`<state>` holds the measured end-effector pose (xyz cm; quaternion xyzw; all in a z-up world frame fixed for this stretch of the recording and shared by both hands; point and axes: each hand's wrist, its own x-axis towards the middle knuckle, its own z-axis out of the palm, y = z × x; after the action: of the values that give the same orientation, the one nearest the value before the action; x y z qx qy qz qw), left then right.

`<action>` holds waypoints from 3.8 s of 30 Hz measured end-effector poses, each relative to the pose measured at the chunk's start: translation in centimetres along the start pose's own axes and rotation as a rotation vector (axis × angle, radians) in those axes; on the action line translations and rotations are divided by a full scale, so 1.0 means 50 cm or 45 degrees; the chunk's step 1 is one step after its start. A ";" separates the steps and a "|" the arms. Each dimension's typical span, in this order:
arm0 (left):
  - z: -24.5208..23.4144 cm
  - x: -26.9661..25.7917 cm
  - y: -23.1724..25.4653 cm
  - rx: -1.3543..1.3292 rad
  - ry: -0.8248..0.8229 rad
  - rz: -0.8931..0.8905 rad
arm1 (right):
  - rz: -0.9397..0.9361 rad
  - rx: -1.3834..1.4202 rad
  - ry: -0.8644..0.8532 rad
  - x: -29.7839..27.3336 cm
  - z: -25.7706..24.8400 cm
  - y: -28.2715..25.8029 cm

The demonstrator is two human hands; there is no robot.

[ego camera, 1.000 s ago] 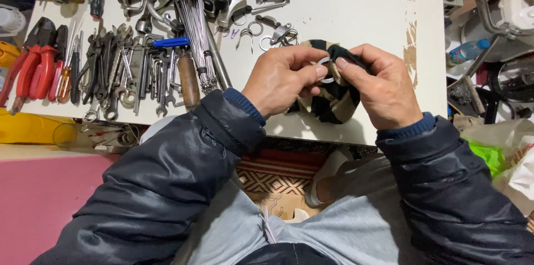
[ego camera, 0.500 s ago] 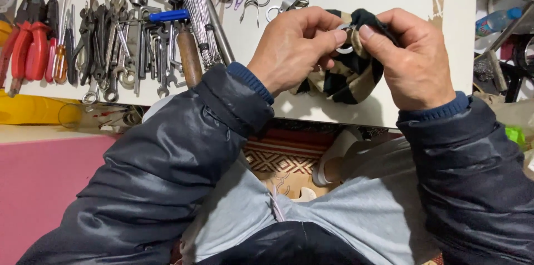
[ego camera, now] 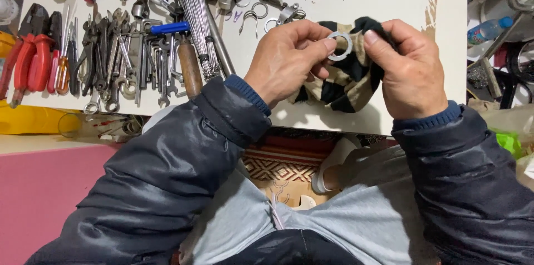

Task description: A person is cleaning a small metal bicycle component by wiping it with a cloth at a workbench filled with tools.

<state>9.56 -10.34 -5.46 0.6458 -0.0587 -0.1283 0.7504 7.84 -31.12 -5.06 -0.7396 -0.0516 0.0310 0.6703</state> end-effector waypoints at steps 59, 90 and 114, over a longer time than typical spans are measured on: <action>-0.010 -0.006 -0.019 -0.543 -0.153 -0.388 | -0.132 -0.191 0.022 -0.013 0.029 -0.017; 0.023 0.046 -0.039 -0.441 -0.046 -0.559 | 0.039 -0.201 0.302 0.001 0.044 -0.026; 0.000 0.037 0.003 0.032 -0.079 -0.315 | 0.131 -0.598 0.196 0.042 0.047 0.023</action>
<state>11.35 -10.81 -5.48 0.6532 -0.0033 -0.2390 0.7185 9.70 -28.64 -6.38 -0.8769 0.0315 -0.0041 0.4797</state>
